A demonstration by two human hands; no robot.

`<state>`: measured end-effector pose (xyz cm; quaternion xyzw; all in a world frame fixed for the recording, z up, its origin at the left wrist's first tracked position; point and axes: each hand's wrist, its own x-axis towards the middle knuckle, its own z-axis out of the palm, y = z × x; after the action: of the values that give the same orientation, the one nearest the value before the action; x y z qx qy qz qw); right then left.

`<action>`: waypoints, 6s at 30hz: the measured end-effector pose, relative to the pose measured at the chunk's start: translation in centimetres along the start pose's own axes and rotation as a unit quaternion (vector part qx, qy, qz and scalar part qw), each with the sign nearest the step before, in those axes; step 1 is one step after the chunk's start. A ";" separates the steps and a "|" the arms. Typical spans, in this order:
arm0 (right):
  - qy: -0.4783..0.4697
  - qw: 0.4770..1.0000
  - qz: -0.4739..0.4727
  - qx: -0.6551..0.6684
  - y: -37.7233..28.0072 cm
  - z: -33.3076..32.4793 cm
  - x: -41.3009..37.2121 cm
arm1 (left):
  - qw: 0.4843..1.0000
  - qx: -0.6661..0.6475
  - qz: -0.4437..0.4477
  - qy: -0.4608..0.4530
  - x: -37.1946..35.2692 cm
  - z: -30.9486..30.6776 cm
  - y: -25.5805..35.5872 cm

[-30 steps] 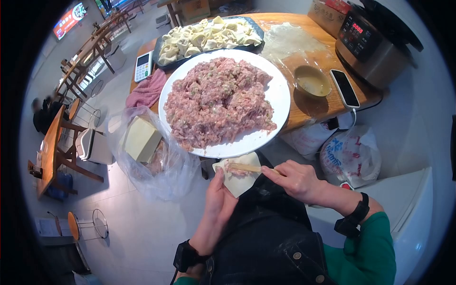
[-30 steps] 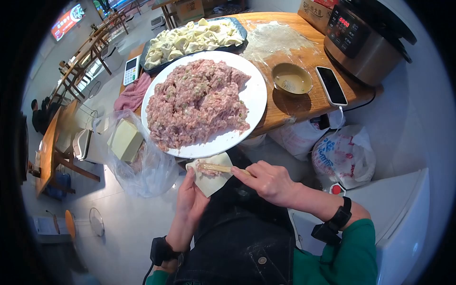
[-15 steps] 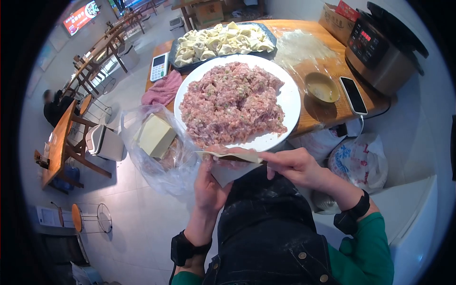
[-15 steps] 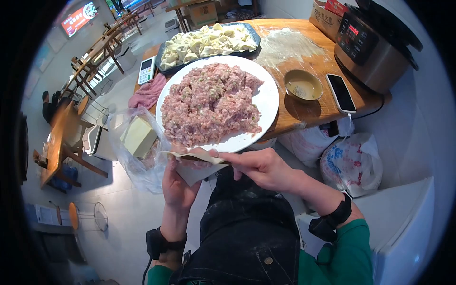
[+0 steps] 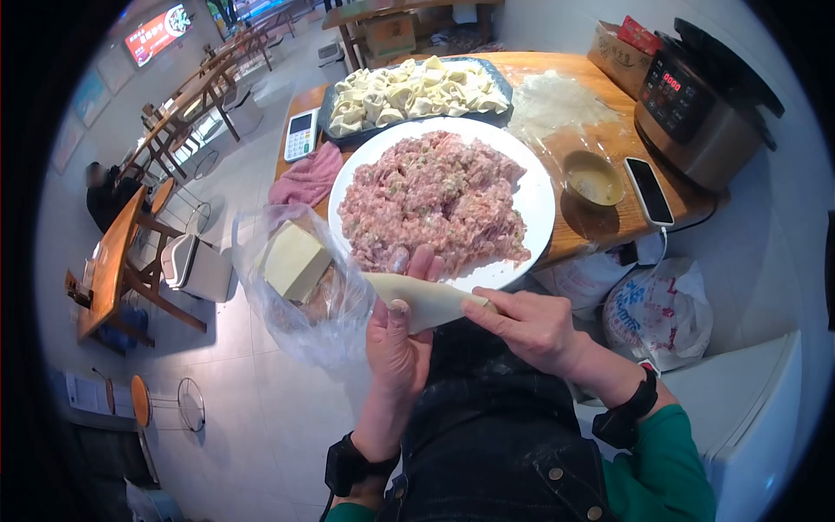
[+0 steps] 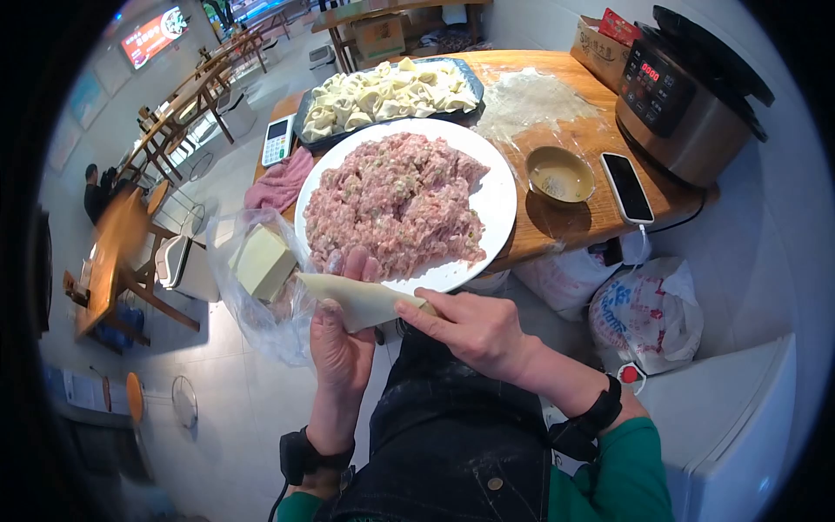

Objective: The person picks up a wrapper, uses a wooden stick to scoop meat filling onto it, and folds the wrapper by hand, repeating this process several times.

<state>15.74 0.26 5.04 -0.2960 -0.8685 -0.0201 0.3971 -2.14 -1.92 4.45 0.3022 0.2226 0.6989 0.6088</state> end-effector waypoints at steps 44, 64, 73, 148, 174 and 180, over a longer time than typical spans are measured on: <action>0.127 0.800 0.360 0.463 -1.7 4.3 -0.1 | 0.965 -0.239 -0.078 0.078 1.1 -1.6 -3.7; 0.048 0.906 0.319 0.274 10.2 1.8 15.3 | 0.606 0.723 0.329 0.017 5.6 -6.0 5.2; 0.044 0.927 0.285 0.239 9.4 3.1 10.5 | 0.496 0.837 0.225 0.049 6.8 -11.4 10.5; -0.220 0.952 0.154 -0.145 6.5 -7.1 -2.9 | 0.936 -0.119 -0.298 0.143 -3.3 -3.4 -4.1; -0.043 0.990 0.001 0.136 1.2 -2.6 2.3 | 0.981 -0.123 -0.042 -0.146 1.3 -0.1 1.3; 0.037 0.997 -0.074 -0.004 1.1 -2.4 3.3 | 0.997 -0.060 -0.039 0.008 1.2 0.7 1.6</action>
<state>16.27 2.17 8.73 -0.2320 -0.8724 -0.0638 0.4255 -2.89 -1.00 6.29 0.2507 0.1965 0.6894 0.6505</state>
